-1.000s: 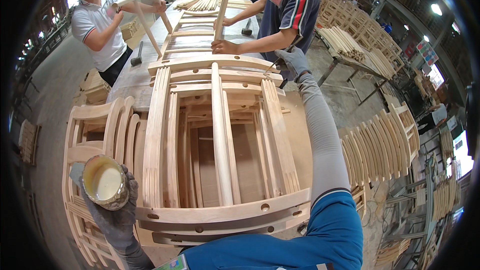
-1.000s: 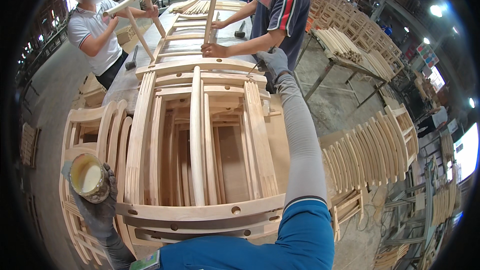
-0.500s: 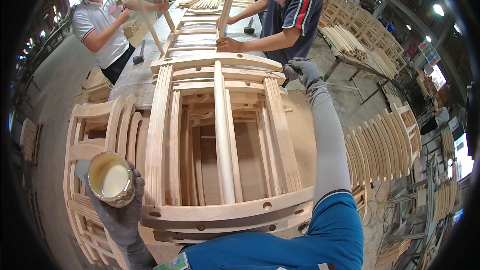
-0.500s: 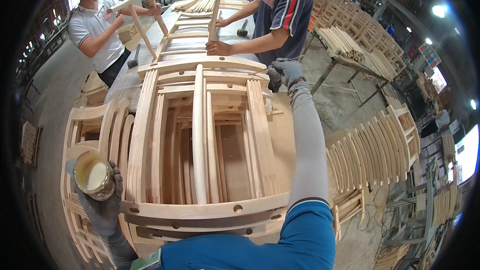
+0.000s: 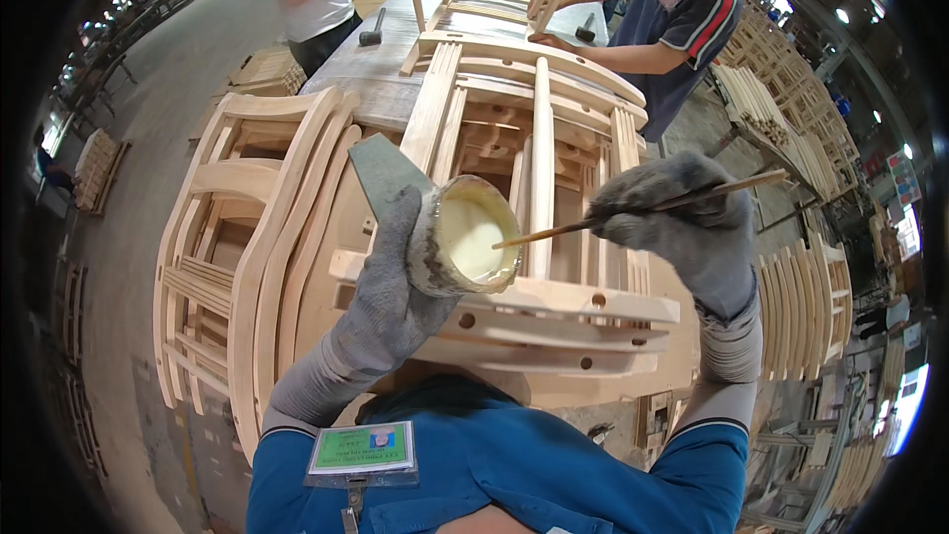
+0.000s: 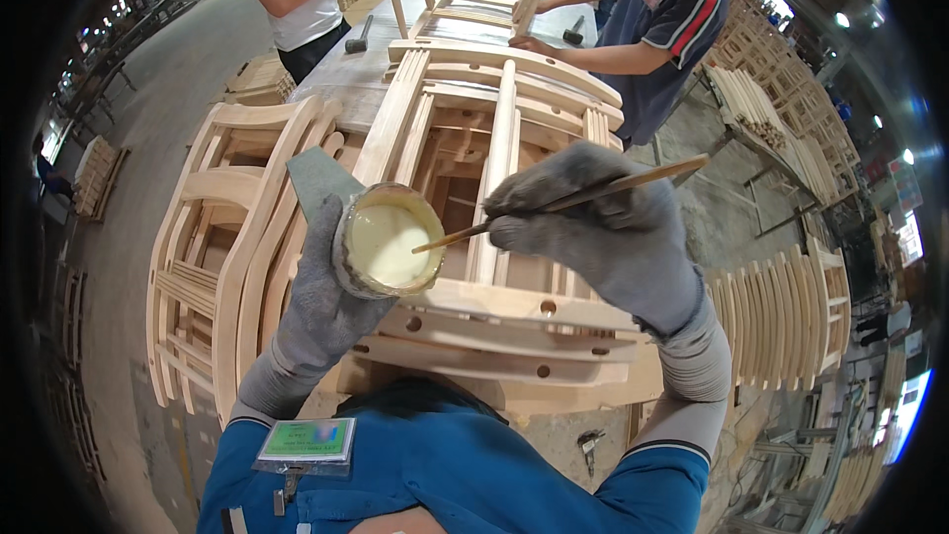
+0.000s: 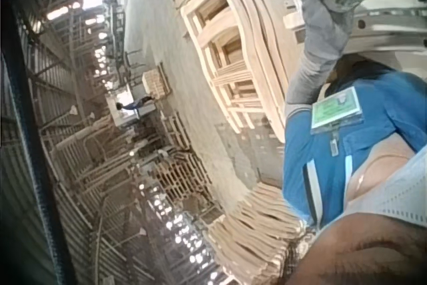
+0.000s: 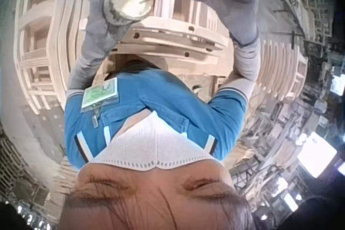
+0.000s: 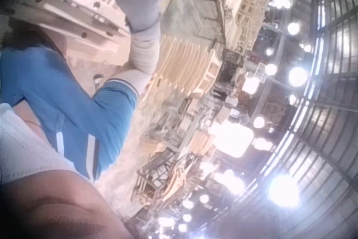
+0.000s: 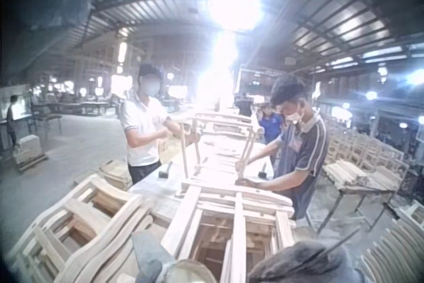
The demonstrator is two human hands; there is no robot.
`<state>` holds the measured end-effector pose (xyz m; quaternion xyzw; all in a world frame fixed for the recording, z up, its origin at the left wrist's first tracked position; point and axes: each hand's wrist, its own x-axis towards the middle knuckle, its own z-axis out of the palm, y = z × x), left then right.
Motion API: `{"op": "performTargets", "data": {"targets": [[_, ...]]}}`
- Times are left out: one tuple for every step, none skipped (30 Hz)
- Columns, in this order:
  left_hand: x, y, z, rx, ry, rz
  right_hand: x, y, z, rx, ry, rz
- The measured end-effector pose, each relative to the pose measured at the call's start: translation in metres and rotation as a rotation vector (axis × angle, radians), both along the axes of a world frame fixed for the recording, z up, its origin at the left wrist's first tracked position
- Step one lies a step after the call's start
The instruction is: The person applies glue to the joints of wooden chair frames using a brush and a small container. They repeatedly dip the brush into the container and apply glue to multiple chair frames on a workbench in a factory setting.
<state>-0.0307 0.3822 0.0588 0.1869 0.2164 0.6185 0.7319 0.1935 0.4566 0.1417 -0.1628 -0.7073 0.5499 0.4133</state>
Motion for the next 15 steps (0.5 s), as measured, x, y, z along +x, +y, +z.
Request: {"op": "performTargets", "data": {"targets": [[0.005, -0.005, 0.003, -0.050, 0.015, 0.019, -0.003, -0.009, 0.000, -0.002, -0.051, -0.016], [0.007, -0.011, 0.005, -0.014, 0.051, 0.029, -0.005, -0.018, 0.000, -0.004, -0.102, -0.032], [0.007, -0.017, 0.004, 0.029, 0.088, 0.025, -0.006, -0.025, 0.000, -0.006, -0.154, -0.048], [0.008, -0.021, 0.003, 0.076, 0.130, 0.014, -0.004, -0.030, -0.002, 0.008, -0.153, -0.022], [0.009, -0.024, 0.003, 0.079, 0.101, -0.012, -0.001, -0.033, -0.006, -0.028, -0.106, -0.015], [0.010, -0.028, 0.003, 0.080, 0.071, -0.035, 0.002, -0.035, -0.011, -0.064, -0.060, -0.009], [0.011, -0.030, 0.003, 0.036, -0.025, -0.068, 0.004, -0.037, -0.014, -0.100, -0.010, 0.000], [0.013, -0.031, 0.004, -0.010, -0.121, -0.103, 0.006, -0.045, -0.008, -0.235, -0.072, -0.097], [0.016, -0.033, 0.004, -0.036, -0.132, -0.118, 0.008, -0.048, -0.011, -0.367, 0.041, -0.114], [0.020, -0.036, 0.004, -0.063, -0.142, -0.143, 0.012, -0.052, -0.018, -0.496, 0.159, -0.139], [0.025, -0.037, 0.004, -0.091, -0.152, -0.171, 0.017, -0.055, -0.025, -0.621, 0.282, -0.166], [0.029, -0.038, 0.002, -0.105, -0.157, -0.198, 0.023, -0.058, -0.030, -0.680, 0.272, -0.211], [0.033, -0.040, -0.004, -0.126, -0.162, -0.216, 0.032, -0.059, -0.040, -0.710, 0.279, -0.183], [0.039, -0.041, -0.008, -0.149, -0.171, -0.251, 0.046, -0.062, -0.052, -0.738, 0.288, -0.172], [0.046, -0.043, -0.010, -0.155, -0.145, -0.253, 0.059, -0.068, -0.060, -0.766, 0.300, -0.162]]}}
